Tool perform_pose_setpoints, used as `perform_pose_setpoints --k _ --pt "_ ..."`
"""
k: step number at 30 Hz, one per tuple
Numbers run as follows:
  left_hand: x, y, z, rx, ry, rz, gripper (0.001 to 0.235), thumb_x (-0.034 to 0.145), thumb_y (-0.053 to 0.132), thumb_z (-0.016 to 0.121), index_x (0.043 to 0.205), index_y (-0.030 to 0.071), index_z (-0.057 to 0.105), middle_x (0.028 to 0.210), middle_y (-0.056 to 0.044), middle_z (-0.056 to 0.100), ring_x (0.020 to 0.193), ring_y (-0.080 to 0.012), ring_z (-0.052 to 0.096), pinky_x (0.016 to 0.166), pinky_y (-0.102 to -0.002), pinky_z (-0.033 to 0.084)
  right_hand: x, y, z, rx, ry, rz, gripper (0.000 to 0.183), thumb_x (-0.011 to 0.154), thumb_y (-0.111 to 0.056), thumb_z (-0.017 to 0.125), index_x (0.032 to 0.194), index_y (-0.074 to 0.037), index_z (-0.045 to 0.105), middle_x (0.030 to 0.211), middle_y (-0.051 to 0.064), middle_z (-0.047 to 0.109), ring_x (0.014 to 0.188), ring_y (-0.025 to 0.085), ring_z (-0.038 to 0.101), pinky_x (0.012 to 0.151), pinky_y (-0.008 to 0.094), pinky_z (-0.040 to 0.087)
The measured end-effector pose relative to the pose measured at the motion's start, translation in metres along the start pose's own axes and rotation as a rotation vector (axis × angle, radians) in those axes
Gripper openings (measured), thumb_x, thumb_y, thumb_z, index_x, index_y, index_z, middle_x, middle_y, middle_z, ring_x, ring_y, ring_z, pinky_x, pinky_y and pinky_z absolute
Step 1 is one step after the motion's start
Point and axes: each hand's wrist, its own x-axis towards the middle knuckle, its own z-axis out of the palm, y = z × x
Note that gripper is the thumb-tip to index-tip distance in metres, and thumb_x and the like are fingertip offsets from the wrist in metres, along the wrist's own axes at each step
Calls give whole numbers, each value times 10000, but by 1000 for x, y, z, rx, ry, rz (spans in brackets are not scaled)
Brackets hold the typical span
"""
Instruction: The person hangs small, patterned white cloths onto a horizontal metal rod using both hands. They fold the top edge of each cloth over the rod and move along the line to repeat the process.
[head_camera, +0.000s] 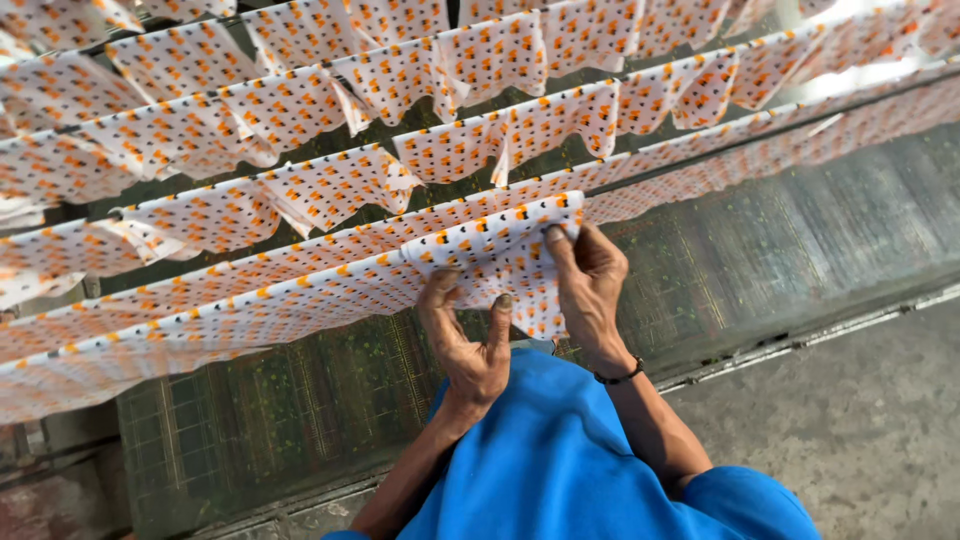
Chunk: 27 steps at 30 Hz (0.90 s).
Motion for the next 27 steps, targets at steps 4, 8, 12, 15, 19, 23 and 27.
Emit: perform_pose_setpoints --k 4,8,12,15,19,23,27 --pt "7 7 -2 34 137 12 816 959 223 744 1571 28 241 1560 -208 247 1460 -388 278 1135 -554 346 3 -7 -1 16 55 -21 120 1023 -206 704 1017 -91 739 798 54 708 773 93 605 750 283 525" --pt "9 -16 7 103 176 86 788 989 251 700 1576 -15 247 1533 -234 311 1452 -394 324 1168 -570 331 5 -22 2 -1 88 -42 80 1018 -135 702 958 -88 722 788 6 653 791 80 544 759 278 506" --pt "14 0 22 86 85 82 787 971 230 730 1553 -71 294 1480 -340 378 1393 -517 413 1118 -628 387 20 -33 -15 -21 172 -105 93 1020 -144 711 952 -79 715 770 28 644 758 91 556 740 271 492" --pt "15 5 52 56 39 139 828 907 247 775 1519 -114 350 1455 -394 433 1338 -578 475 1097 -637 418 49 -17 -52 -16 286 -171 67 986 -92 723 924 -71 709 752 44 627 729 106 575 694 271 496" --pt "20 15 115 -99 -42 274 813 889 287 767 1480 -134 400 1421 -420 474 1291 -610 514 1073 -604 457 99 -9 -116 30 460 -292 35 943 -55 768 927 -59 737 786 91 684 697 141 632 625 270 499" --pt "29 33 161 -136 -494 80 891 913 357 640 1590 -50 227 1604 -326 364 1510 -477 364 1248 -525 340 123 -53 -163 53 592 -286 83 899 -140 732 896 -58 723 863 16 736 784 72 635 710 272 545" --pt "9 60 157 -240 -243 52 618 960 342 638 1423 37 366 1388 -190 478 1285 -382 491 1038 -523 463 132 -75 -194 244 628 14 105 888 -143 777 959 -102 712 893 20 740 805 138 717 731 300 610"
